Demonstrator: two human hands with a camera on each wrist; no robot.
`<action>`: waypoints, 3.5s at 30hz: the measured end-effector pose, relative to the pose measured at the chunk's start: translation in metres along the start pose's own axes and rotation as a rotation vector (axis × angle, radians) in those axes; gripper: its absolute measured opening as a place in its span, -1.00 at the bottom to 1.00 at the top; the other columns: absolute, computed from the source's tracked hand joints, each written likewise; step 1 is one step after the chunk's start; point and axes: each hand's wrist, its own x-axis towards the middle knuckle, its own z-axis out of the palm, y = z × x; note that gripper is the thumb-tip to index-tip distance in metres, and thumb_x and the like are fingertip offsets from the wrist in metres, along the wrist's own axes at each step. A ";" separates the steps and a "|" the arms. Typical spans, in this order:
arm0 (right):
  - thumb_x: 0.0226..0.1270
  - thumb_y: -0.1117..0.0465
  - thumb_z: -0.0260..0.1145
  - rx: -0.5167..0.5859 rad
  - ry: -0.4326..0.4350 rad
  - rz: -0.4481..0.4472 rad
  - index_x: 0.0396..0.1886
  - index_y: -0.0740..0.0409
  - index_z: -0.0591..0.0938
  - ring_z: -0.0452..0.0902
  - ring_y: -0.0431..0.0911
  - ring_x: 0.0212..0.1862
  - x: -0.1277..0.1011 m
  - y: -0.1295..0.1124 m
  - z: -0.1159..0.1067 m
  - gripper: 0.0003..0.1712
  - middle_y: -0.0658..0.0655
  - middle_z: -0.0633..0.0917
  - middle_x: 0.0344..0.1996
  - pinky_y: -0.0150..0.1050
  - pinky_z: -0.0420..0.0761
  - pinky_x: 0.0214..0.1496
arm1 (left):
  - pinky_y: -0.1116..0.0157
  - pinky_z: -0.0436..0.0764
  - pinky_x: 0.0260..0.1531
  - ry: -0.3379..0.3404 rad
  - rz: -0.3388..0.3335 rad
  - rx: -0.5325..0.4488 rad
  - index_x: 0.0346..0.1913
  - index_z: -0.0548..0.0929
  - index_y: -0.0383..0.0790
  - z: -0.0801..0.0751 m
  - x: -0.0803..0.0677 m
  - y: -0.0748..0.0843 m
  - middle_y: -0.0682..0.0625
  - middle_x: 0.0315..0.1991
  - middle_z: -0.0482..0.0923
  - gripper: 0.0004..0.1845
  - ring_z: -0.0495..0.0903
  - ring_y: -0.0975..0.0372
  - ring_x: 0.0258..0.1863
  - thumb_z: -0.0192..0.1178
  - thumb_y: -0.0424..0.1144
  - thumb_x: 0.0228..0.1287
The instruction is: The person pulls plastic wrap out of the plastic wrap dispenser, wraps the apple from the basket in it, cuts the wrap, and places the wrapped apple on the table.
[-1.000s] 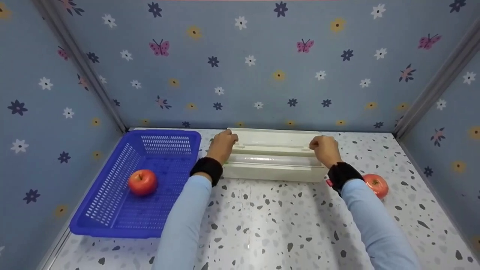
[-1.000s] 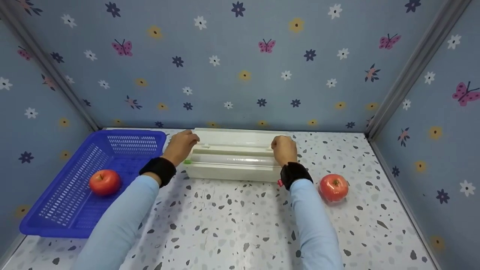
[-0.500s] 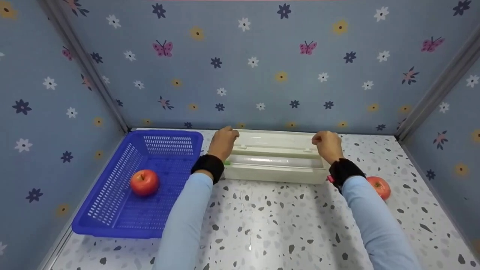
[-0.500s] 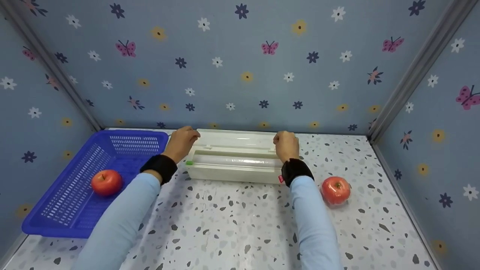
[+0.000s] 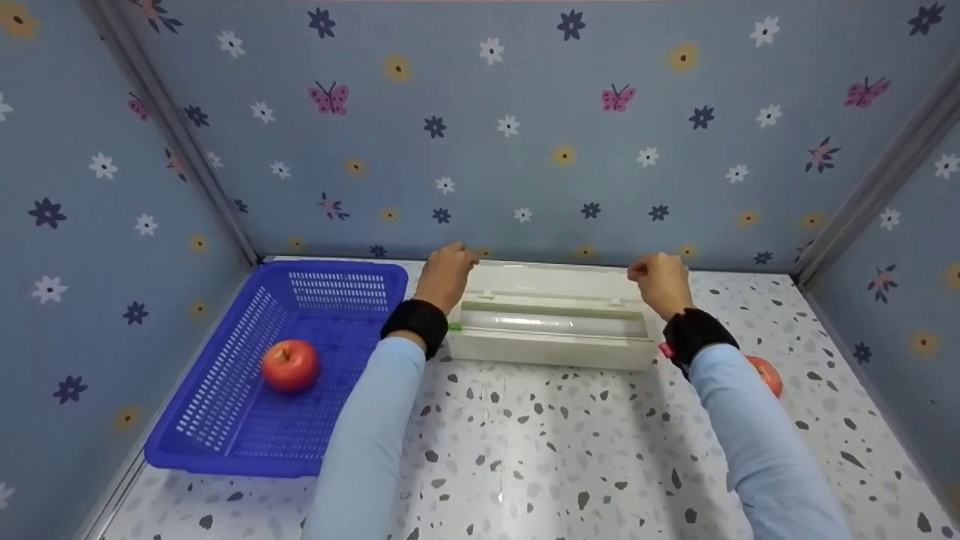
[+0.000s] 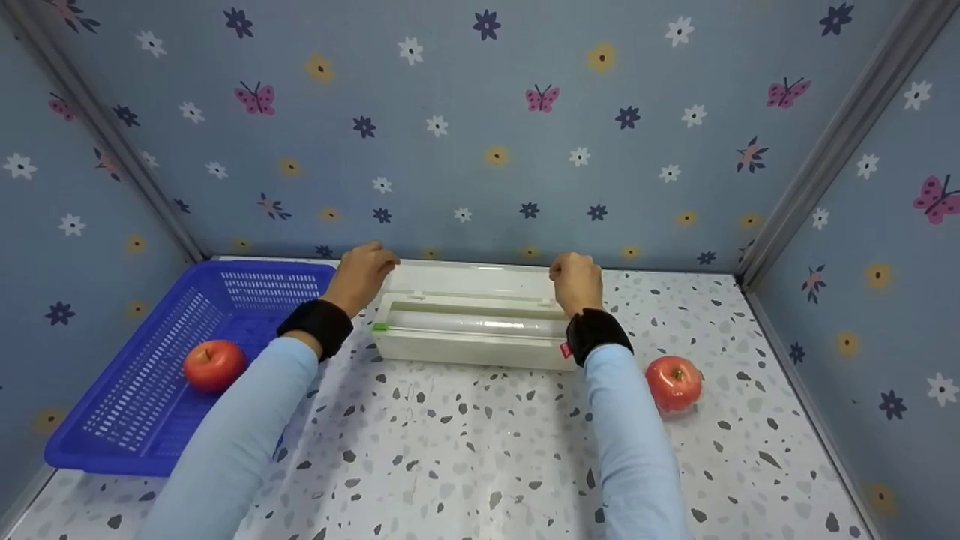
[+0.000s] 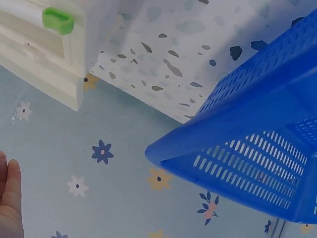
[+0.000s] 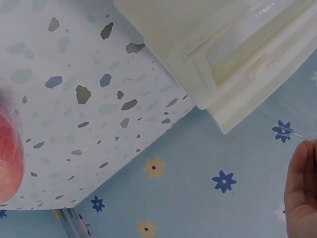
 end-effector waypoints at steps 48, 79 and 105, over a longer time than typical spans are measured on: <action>0.21 0.42 0.16 -0.043 0.066 -0.056 -0.33 0.35 0.68 0.56 0.23 -0.18 0.011 -0.029 -0.052 -0.83 0.35 0.69 -0.33 0.11 0.42 0.05 | 0.26 0.60 -0.17 0.037 0.064 0.098 -0.16 0.66 -0.32 -0.053 0.025 0.019 -0.18 -0.26 0.57 -0.79 0.59 0.04 -0.23 0.05 -0.50 0.23; 0.25 0.38 0.17 -0.020 0.061 -0.013 -0.27 0.32 0.67 0.54 0.19 -0.13 0.016 -0.050 -0.089 -0.83 0.34 0.68 -0.26 0.06 0.44 0.05 | 0.25 0.59 -0.13 0.035 0.049 0.070 -0.15 0.67 -0.30 -0.093 0.040 0.033 -0.18 -0.25 0.56 -0.78 0.59 0.00 -0.20 0.02 -0.41 0.29; 0.25 0.44 0.11 -0.037 0.090 -0.038 -0.24 0.38 0.66 0.54 0.20 -0.12 0.022 -0.076 -0.124 -0.79 0.37 0.66 -0.22 0.05 0.46 0.05 | 0.26 0.58 -0.13 0.086 0.075 0.084 -0.13 0.65 -0.32 -0.129 0.055 0.045 -0.20 -0.22 0.54 -0.74 0.57 0.03 -0.18 -0.07 -0.45 0.34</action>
